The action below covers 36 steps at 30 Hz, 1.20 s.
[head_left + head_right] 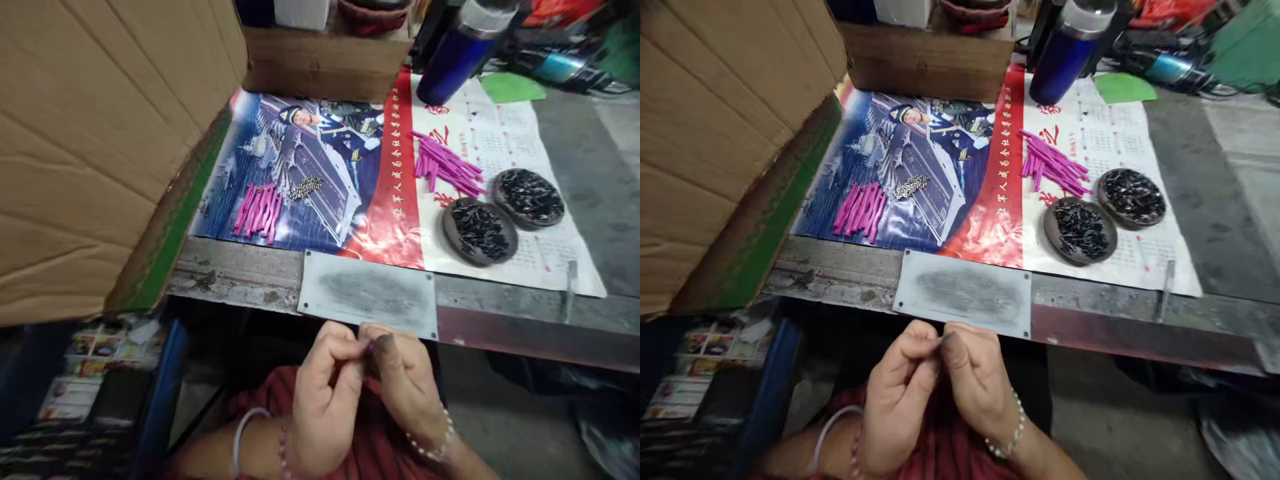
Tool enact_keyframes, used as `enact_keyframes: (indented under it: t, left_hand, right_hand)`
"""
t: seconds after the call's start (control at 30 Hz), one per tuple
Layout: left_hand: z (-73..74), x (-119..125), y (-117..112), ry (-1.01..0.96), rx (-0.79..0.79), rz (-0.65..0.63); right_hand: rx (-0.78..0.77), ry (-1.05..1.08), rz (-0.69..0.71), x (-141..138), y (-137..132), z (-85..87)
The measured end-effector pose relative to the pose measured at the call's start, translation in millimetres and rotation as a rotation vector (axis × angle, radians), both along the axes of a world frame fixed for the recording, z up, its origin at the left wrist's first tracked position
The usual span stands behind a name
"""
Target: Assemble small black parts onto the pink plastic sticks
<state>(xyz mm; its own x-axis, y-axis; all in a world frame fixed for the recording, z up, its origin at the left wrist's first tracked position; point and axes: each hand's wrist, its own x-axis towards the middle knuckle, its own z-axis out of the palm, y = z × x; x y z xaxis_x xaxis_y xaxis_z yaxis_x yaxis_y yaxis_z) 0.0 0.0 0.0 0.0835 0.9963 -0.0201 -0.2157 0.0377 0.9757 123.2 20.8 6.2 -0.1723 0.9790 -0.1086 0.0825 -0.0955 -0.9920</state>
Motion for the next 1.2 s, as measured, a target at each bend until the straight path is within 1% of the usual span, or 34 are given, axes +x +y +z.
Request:
enact_keyframes:
  t: [0.07,0.1,0.13,0.2,0.23,0.27,0.33,0.4,0.43,0.47,0.57,0.67,0.8,0.83,0.87,0.97,1.03,1.07,1.2]
  left_hand:
    - [2.9,-0.6,-1.1,-0.005,0.001,-0.003]
    - [3.9,-1.1,-1.5,-0.005,0.003,-0.005]
    - [4.5,-1.6,-1.8,-0.002,0.007,-0.008]
    - [4.8,-2.5,-2.0,0.011,0.025,-0.014]
    - [4.6,-2.7,-1.9,0.015,0.027,-0.017]
    - [4.2,-2.8,-1.7,0.018,0.02,-0.02]
    - [3.7,-2.3,-1.1,0.018,-0.001,-0.022]
    - [3.5,-1.6,-0.5,0.015,-0.004,-0.025]
    - [3.5,-1.5,-0.3,0.015,0.004,-0.025]
    - [3.6,-1.6,-0.2,0.018,0.017,-0.025]
    - [4.0,-3.2,0.1,0.031,0.047,-0.03]
    - [4.3,-4.5,1.0,0.032,0.032,-0.033]
    - [3.5,-1.9,2.7,0.025,0.022,-0.037]
    - [2.9,-0.9,2.8,0.031,0.015,-0.033]
    - [2.1,0.0,2.6,0.039,0.006,-0.024]
    - [-0.4,1.4,1.1,0.043,-0.027,-0.017]
    - [-1.2,1.7,0.0,0.028,-0.035,-0.04]
    - [-1.3,1.9,-0.4,0.026,-0.03,-0.05]
    - [-0.8,3.7,-0.7,0.035,0.008,-0.061]
  right_hand:
    - [-0.015,0.038,-0.03,-0.1,-4.3,-1.0]
    - [0.005,0.033,-0.044,-0.3,-5.9,-0.8]
    - [0.042,0.011,-0.059,-0.5,-7.1,-0.1]
    - [0.219,-0.117,-0.105,-0.6,-7.4,1.7]
    - [0.275,-0.17,-0.114,-0.4,-6.6,2.3]
    - [0.28,-0.185,-0.098,0.0,-5.3,2.3]
    - [0.153,-0.094,-0.036,1.2,-2.5,0.9]
    - [0.015,0.022,-0.012,1.7,-1.4,-1.0]
    - [0.006,0.048,-0.015,1.5,-1.7,-1.5]
    - [0.05,0.034,-0.031,1.1,-2.5,-1.4]
    - [0.267,-0.116,-0.098,-0.3,-5.1,0.9]
    - [0.37,-0.2,-0.175,-0.8,-5.6,1.9]
    - [0.52,-0.284,-0.224,-3.3,-4.3,-2.8]
    - [0.519,-0.288,-0.234,-4.0,-3.4,-4.3]
    - [0.479,-0.259,-0.219,-4.2,-2.4,-5.6]
    - [0.278,-0.08,-0.063,-1.4,0.9,-8.0]
    - [0.194,0.016,0.021,2.6,1.7,-8.4]
    - [0.19,0.034,0.031,4.7,1.4,-8.4]
    - [0.278,-0.046,-0.027,11.6,-2.7,-6.3]
